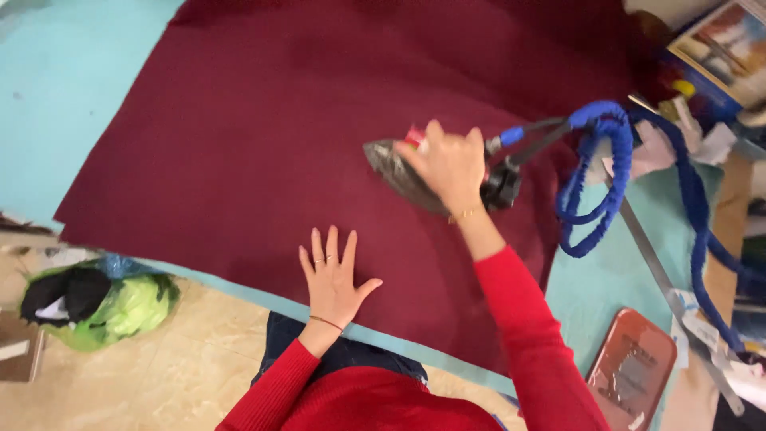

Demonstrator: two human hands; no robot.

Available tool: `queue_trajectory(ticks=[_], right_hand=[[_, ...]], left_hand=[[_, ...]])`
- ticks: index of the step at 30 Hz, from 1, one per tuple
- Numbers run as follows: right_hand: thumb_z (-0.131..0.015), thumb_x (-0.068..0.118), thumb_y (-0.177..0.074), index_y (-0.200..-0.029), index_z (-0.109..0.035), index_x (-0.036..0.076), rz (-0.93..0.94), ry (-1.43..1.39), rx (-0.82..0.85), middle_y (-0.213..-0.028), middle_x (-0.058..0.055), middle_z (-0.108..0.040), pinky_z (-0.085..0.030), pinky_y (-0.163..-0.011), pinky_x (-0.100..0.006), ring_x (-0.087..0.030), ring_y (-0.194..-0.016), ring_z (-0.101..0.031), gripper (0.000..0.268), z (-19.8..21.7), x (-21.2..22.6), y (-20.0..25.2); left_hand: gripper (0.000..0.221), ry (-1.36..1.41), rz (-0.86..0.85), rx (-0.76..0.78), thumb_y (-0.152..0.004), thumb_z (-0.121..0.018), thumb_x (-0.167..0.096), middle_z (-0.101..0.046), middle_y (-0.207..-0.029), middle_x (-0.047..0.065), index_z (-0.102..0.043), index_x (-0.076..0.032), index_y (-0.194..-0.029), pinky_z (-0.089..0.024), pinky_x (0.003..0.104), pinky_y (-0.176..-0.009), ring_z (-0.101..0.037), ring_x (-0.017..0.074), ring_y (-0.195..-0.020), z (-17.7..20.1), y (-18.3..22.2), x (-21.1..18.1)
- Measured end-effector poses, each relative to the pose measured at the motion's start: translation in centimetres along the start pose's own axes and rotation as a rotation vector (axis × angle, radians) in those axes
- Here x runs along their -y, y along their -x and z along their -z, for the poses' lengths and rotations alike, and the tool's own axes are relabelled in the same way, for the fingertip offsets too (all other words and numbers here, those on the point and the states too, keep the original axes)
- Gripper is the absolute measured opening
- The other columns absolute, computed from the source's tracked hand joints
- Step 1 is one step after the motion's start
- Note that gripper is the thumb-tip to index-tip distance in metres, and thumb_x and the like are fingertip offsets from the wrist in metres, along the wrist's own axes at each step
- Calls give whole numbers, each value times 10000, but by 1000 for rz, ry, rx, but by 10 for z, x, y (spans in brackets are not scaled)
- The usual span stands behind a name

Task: Using a steam iron to press and smooth a large piece of maroon fabric on a work table

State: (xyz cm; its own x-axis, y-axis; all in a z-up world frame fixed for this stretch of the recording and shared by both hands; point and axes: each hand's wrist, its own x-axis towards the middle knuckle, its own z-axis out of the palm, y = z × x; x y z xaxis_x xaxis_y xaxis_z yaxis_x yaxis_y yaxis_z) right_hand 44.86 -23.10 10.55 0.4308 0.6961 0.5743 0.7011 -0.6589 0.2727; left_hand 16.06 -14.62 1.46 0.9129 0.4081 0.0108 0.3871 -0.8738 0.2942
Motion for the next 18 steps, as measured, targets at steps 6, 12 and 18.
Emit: queue_trajectory(ticks=[6, 12, 18], right_hand=[[-472, 882, -973, -833, -551, 214, 2, 7, -1, -537, -25, -664, -424, -722, -378, -223, -536, -724, 687, -78, 2, -78], [-614, 839, -1020, -711, -514, 210, 56, 94, -23, -476, 50, -550, -417, -567, -340, -171, -413, -583, 708, -79, 14, -89], [-501, 871, -956, -897, -545, 203, 101, -71, 133, -553, -89, -667, -483, -756, -356, -271, -576, -739, 672, -12, 49, -44]], left_hand=[[1077, 109, -46, -202, -680, -730, -767, -433, -1516, 194, -476, -155, -1529, -134, 687, -1205, -248, 472, -1516, -11, 7, 6], [896, 7, -36, -269, -831, -679, -704, -365, -1628, 138, -471, -200, -1542, -221, 698, -1186, -290, 393, -1519, 1, 21, 21], [778, 16, 209, -330, -964, -529, -623, -316, -1666, 193, -407, -170, -1585, -95, 762, -1162, -238, 439, -1543, 16, 4, 85]])
